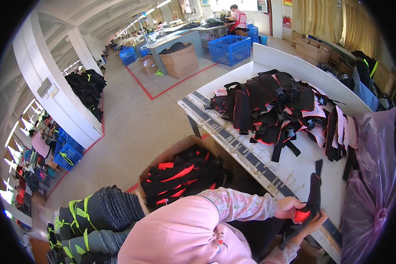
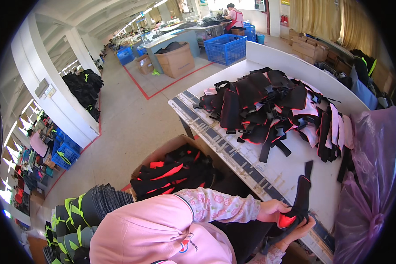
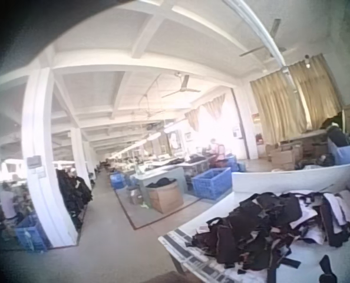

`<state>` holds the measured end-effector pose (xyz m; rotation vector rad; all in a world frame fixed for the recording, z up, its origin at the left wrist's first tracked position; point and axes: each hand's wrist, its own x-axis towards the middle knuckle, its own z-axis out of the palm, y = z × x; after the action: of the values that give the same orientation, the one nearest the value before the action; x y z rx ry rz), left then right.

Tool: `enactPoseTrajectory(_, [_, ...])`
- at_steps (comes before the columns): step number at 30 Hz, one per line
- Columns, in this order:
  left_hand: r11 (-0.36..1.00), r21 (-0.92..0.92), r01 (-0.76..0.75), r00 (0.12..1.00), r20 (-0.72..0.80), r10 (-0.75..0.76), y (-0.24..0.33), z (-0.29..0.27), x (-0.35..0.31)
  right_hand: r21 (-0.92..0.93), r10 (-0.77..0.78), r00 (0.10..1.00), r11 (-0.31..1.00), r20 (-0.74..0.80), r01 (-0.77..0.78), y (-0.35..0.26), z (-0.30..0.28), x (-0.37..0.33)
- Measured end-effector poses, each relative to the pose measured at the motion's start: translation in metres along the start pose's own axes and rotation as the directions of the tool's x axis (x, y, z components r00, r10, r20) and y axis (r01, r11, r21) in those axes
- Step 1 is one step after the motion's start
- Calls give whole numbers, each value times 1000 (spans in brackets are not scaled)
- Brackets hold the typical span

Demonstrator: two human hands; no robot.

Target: The person is inspecting and folding life jacket components at a factory workstation.

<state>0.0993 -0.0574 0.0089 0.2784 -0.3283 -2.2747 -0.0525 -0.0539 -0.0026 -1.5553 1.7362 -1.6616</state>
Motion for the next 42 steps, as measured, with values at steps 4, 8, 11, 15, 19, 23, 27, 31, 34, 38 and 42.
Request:
enactPoseTrajectory(4, [997,-49,68,996,53,-65,12,20,-4,275,15,999,961,48,-28,-2,-2,7])
enactPoseTrajectory(8, [465,841,-277,895,49,444,28,4,-7,773,409,864,430,295,-467,-70,5,-1])
enactPoseTrajectory(11, [370,837,-404,875,236,422,38,-12,3,829,226,873,281,432,-483,-89,1,-5])
enactPoseTrajectory(15, [774,611,-167,970,-38,239,35,24,-4,861,140,894,241,426,-448,-96,-16,8])
enactPoseTrajectory(19, [712,692,119,928,-332,167,32,47,-17,844,201,931,396,306,-362,-73,-17,7])
enactPoseTrajectory(23, [925,357,-130,900,-349,261,30,11,-17,804,233,930,470,285,-364,-69,-6,3])
enactPoseTrajectory(27, [963,180,-203,963,-141,229,43,23,-13,553,82,992,824,94,-120,-54,-5,2])
enactPoseTrajectory(31, [987,84,-137,988,-60,143,32,34,-12,617,133,986,769,101,-167,-47,-10,-3])
enactPoseTrajectory(34, [943,309,-123,992,64,108,41,14,-14,830,368,911,436,187,-346,-53,-20,5])
enactPoseTrajectory(38, [891,430,-146,982,-48,184,36,22,-11,868,252,852,75,460,-491,-56,-16,5])
enactPoseTrajectory(42, [945,264,-190,966,-123,229,44,55,-9,819,188,856,253,481,-515,-45,-1,5])
